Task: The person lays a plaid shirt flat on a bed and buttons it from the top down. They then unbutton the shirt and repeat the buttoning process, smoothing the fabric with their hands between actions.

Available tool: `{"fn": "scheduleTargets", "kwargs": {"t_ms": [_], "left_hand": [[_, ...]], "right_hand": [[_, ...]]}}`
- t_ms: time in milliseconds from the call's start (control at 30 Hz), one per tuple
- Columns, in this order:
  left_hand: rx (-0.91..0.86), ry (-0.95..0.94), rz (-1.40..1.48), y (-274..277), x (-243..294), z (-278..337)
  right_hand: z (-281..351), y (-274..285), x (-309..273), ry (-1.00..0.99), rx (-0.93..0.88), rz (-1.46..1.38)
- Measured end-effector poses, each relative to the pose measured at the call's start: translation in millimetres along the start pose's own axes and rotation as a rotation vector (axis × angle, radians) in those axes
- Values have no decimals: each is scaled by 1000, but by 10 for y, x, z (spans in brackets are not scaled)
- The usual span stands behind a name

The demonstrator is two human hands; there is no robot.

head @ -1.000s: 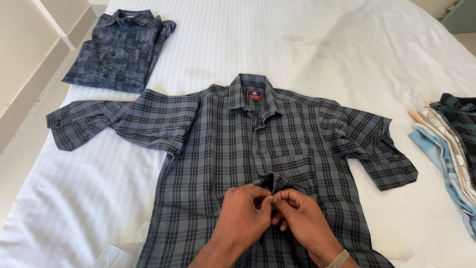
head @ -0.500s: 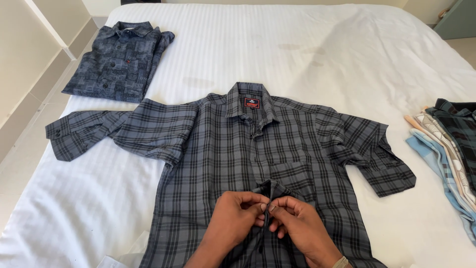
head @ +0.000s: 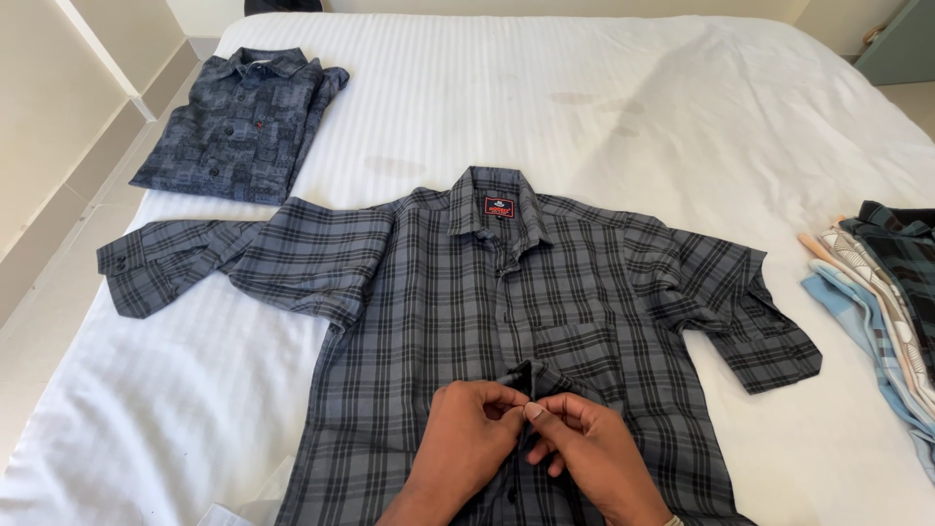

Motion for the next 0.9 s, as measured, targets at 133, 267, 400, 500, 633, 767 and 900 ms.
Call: {"fn": "scheduleTargets", "kwargs": {"t_ms": [133,267,400,500,633,767,900], "left_hand": [[-24,15,-10,-10,24,25],[-44,73,-9,-31,-14,30],[-90,86,134,-90,-183,-158],[-217,90,626,-51,-313,-391],[74,9,337,752,-199,-657],[517,-142,-395,1664,291,-1024],[566,-278,-436,2108,313,-1819]], "right_hand": [[-38,-3,7,40,-18,35],[-47,-27,77,29,-47,41],[-24,-15,172,-27,-67,-211],[75,49,42,-88,-25,-459],[-45,421,-367,-92,3,-243],[-802,1050,-873,90,79,367],[-1384,1492,-1323,137,221,750]]}}
Point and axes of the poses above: each hand's wrist, its own z-axis away from the middle knuckle, its own y-axis out of the back of the hand, x = y × z, the point moved 10 cm from there along -z, towards the middle knuckle, and after that the axes turned 12 degrees about y, right-handed, at the moved point
